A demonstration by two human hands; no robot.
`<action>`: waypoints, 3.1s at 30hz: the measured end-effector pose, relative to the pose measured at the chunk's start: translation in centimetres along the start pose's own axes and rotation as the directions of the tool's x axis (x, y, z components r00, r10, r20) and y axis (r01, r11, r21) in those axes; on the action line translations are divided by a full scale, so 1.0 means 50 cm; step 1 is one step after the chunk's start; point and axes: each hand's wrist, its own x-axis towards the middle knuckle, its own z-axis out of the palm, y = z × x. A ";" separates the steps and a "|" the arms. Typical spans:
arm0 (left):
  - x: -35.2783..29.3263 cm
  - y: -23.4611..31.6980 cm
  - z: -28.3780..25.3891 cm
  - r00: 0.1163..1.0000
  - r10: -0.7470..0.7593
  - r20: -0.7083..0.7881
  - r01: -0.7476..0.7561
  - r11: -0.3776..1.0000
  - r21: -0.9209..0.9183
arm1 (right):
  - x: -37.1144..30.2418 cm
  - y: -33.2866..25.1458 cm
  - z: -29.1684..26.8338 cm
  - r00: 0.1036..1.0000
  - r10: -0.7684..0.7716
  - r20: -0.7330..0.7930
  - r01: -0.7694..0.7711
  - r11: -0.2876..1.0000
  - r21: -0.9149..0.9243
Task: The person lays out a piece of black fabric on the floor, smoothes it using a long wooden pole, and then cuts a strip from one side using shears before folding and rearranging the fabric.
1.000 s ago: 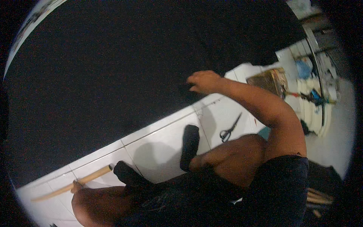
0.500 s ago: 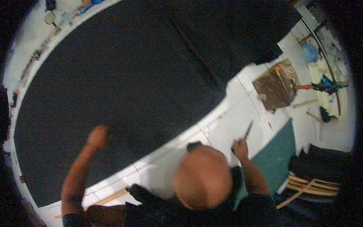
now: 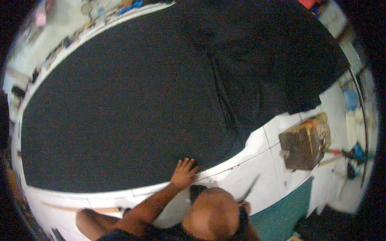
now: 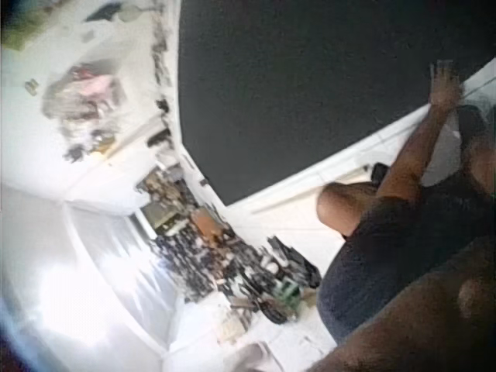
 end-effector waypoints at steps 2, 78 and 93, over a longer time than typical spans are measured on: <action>0.019 0.004 0.013 0.990 0.000 -0.141 -0.006 0.999 -0.044 | -0.022 -0.099 -0.059 0.973 -0.171 0.153 0.172 0.985 0.007; 0.054 0.056 0.058 0.898 -0.096 -0.430 -0.044 0.952 -0.304 | 0.131 -0.216 0.056 0.946 -0.063 0.319 -0.045 0.946 0.321; -0.003 0.080 0.061 0.989 -0.036 -0.147 0.053 0.992 0.115 | 0.173 -0.260 0.054 0.926 -0.212 0.312 0.067 0.906 0.417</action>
